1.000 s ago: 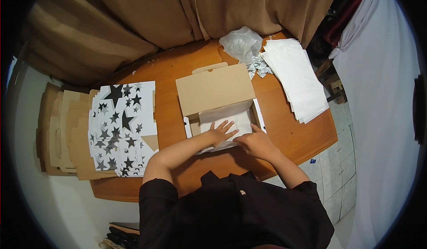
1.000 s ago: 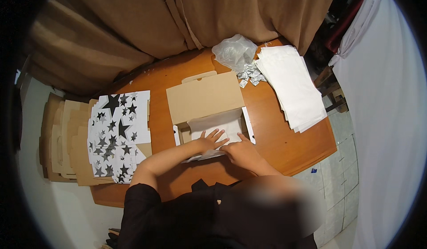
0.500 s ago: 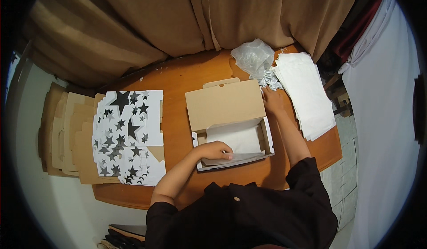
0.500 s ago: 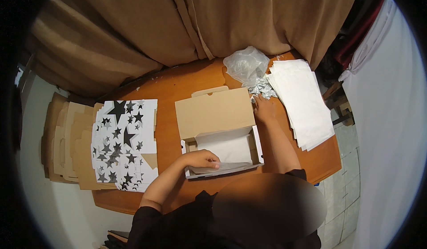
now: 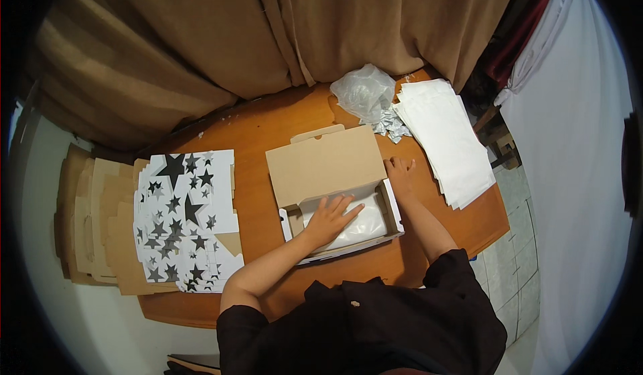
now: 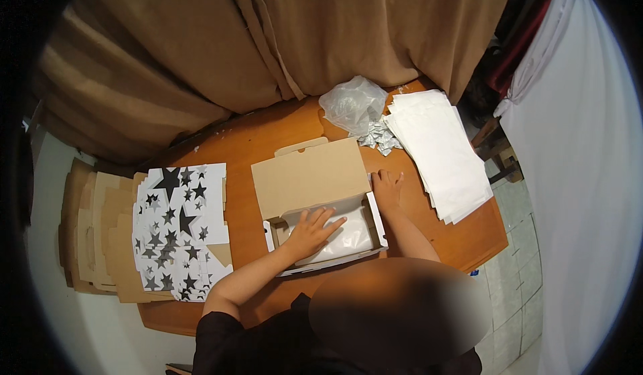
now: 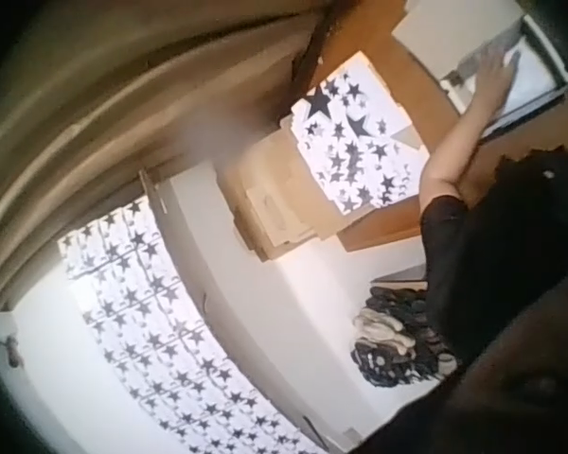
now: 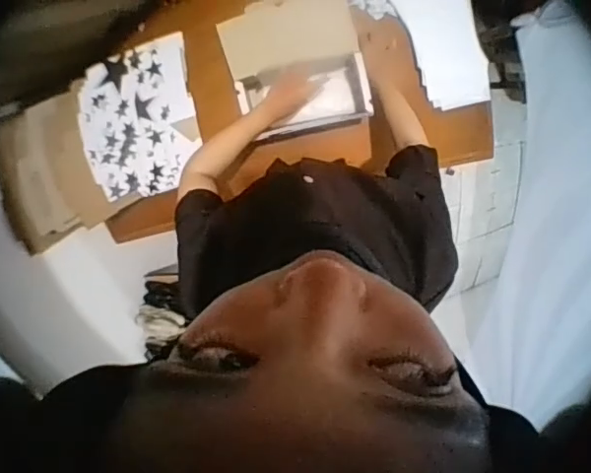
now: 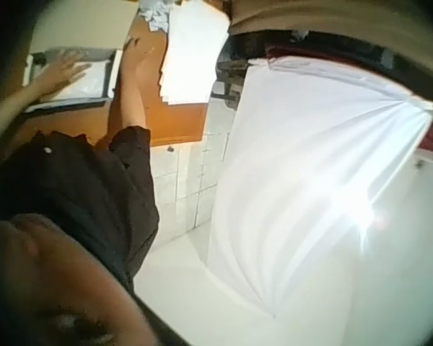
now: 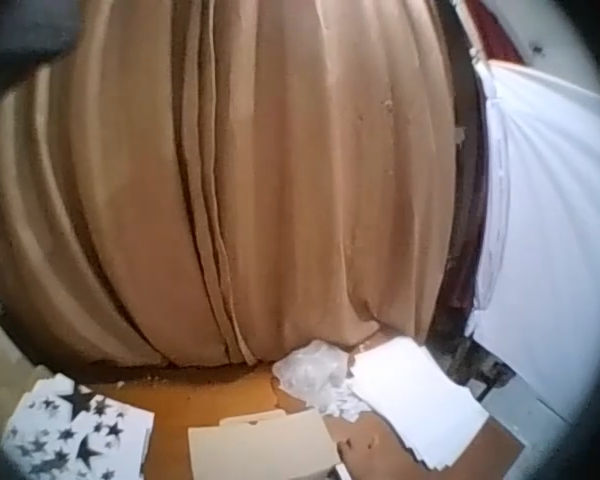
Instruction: The person is folding cardboard sheets into shoe boxes, placing tissue paper inside, and then stacking the completed boxes on a shelf.
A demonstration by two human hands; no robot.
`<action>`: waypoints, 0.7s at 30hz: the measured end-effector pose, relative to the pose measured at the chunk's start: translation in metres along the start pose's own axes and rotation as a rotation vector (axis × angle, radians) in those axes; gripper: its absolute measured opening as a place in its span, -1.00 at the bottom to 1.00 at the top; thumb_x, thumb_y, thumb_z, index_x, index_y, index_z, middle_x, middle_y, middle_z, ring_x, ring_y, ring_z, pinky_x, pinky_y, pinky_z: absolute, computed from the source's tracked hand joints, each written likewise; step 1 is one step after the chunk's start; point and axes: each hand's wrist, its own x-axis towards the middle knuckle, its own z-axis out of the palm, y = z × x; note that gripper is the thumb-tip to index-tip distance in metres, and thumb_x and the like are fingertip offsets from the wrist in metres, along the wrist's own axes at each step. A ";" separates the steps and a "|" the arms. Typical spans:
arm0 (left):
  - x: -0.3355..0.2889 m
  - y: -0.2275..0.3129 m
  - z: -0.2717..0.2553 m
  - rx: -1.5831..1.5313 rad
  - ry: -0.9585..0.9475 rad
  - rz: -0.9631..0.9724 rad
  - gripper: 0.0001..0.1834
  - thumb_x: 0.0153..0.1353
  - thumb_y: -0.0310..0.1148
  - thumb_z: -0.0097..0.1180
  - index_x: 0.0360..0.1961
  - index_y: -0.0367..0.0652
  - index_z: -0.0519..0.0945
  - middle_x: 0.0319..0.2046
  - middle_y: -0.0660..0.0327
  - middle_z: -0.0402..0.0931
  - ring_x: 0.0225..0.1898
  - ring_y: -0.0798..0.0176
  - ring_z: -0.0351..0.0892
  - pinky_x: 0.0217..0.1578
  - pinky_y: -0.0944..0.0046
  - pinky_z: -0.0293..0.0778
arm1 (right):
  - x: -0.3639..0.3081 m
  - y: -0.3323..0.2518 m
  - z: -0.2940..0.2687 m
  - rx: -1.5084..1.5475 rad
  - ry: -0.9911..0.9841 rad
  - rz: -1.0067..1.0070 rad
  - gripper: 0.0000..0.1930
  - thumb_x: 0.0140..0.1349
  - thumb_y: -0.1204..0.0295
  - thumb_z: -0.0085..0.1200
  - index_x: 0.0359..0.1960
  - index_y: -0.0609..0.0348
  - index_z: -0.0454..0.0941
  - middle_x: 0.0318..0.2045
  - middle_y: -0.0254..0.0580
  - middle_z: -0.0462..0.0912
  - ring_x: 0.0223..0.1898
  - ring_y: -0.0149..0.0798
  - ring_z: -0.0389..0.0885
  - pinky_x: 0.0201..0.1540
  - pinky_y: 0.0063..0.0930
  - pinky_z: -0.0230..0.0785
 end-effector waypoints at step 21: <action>-0.027 0.013 -0.022 -0.655 -0.351 -0.194 -0.75 0.09 -0.39 0.06 -0.18 -0.14 0.57 -0.36 0.09 0.54 -0.30 0.07 0.53 -0.26 0.16 0.45 | -0.064 -0.015 -0.117 0.823 0.218 0.438 -0.76 0.24 0.32 -0.09 -0.17 -0.02 0.61 -0.13 -0.23 0.62 0.04 -0.12 0.48 0.23 0.14 -0.25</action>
